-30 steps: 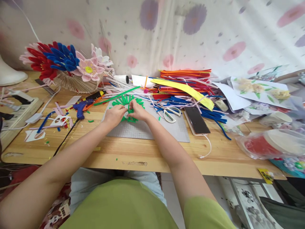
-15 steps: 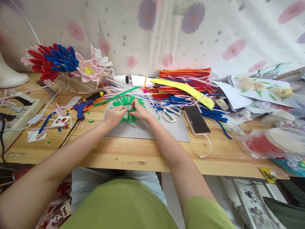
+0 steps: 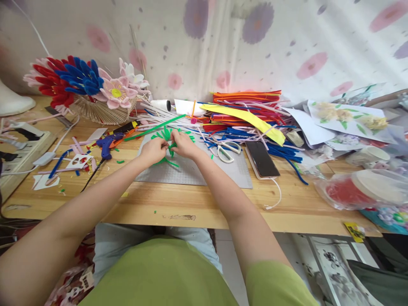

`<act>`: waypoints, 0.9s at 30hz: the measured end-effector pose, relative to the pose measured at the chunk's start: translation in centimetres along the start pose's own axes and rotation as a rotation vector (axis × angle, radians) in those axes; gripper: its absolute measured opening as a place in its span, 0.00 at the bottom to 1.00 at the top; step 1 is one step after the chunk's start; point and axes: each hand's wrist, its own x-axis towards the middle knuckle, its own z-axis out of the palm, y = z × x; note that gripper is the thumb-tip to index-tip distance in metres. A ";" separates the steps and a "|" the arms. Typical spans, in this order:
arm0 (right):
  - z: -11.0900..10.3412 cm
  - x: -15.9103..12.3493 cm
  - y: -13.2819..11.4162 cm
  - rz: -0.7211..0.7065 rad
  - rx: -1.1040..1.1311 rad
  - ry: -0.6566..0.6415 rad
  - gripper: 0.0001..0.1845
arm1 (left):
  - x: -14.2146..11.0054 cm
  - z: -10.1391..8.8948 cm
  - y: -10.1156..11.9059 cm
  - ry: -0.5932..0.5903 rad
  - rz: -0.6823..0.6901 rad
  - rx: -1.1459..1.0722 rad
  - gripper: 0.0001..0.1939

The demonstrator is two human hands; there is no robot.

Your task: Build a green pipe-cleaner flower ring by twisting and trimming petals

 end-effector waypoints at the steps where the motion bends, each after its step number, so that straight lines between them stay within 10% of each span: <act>1: -0.1 0.0 -0.1 -0.010 -0.028 -0.008 0.15 | 0.2 -0.2 0.1 -0.030 -0.034 -0.026 0.09; 27: -1.2 -0.9 -0.3 -0.108 0.025 -0.024 0.09 | 0.4 -0.7 0.3 -0.193 -0.366 -1.010 0.03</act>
